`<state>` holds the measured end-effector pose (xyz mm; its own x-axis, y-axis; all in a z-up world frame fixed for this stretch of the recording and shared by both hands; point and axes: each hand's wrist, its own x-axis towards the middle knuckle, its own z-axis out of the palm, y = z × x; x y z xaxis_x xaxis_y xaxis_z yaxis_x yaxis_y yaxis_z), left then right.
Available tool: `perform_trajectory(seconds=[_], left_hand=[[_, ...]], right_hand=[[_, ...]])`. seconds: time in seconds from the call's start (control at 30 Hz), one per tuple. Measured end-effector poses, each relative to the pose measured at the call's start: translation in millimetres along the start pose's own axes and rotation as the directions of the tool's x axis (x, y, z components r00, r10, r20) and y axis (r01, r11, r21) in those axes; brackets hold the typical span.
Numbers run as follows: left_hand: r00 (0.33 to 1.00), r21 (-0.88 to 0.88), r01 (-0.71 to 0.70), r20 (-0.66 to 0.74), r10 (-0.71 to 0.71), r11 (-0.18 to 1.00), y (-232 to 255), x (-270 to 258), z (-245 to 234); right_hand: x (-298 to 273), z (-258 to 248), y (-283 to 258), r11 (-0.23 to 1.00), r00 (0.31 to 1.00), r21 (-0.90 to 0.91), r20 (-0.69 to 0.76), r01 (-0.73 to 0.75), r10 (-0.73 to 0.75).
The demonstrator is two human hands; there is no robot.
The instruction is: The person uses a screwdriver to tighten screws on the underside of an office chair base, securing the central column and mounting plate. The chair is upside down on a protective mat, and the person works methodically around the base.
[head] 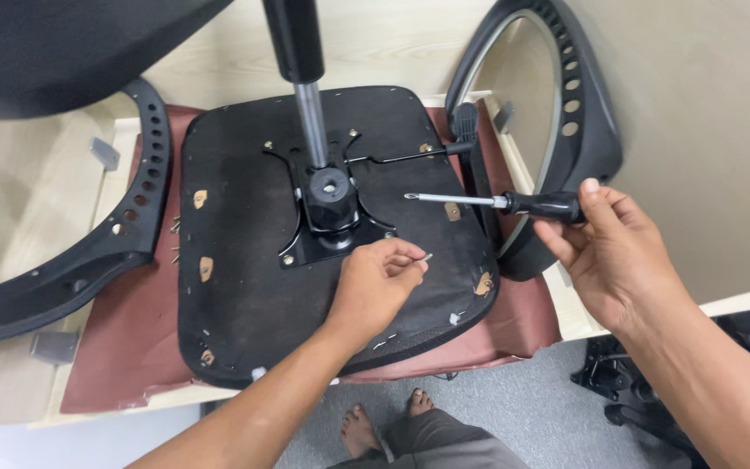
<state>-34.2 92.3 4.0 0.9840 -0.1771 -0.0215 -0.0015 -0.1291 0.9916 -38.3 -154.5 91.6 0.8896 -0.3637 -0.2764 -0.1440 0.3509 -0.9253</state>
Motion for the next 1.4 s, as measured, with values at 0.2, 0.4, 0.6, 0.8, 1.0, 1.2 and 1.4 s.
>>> perform_trajectory(seconds=[0.2,0.4,0.6,0.8,1.0,1.2,1.4], left_hand=[[0.935,-0.090,0.033,-0.349,-0.062,0.995,-5,-41,-79],[0.693,0.052,0.130,-0.719,-0.054,0.990,-22,-54,-162],[0.511,-0.069,0.297,-0.831,-0.219,0.952,-61,-43,-198],[0.330,-0.231,0.475,-0.848,-0.415,0.849,-110,-25,-219],[0.269,-0.399,0.448,-0.793,-0.546,0.800,-140,-10,-238],[0.342,-0.504,0.357,-0.713,-0.612,0.787,-137,0,-244],[0.355,-0.459,0.390,-0.725,-0.590,0.798,-121,-2,-237]], right_hand=[[-2,44,35,0.983,0.947,-0.145,0.285,-0.112,0.150],[-13,106,60,0.960,0.881,-0.160,0.384,-0.231,0.276],[-11,144,76,0.889,0.763,-0.197,0.457,-0.414,0.457],[-16,175,95,0.840,0.606,-0.328,0.585,-0.432,0.540],[-25,176,99,0.836,0.650,-0.403,0.529,-0.374,0.546],[-24,168,92,0.848,0.689,-0.374,0.499,-0.376,0.526],[-27,146,81,0.861,0.723,-0.359,0.476,-0.359,0.500]])
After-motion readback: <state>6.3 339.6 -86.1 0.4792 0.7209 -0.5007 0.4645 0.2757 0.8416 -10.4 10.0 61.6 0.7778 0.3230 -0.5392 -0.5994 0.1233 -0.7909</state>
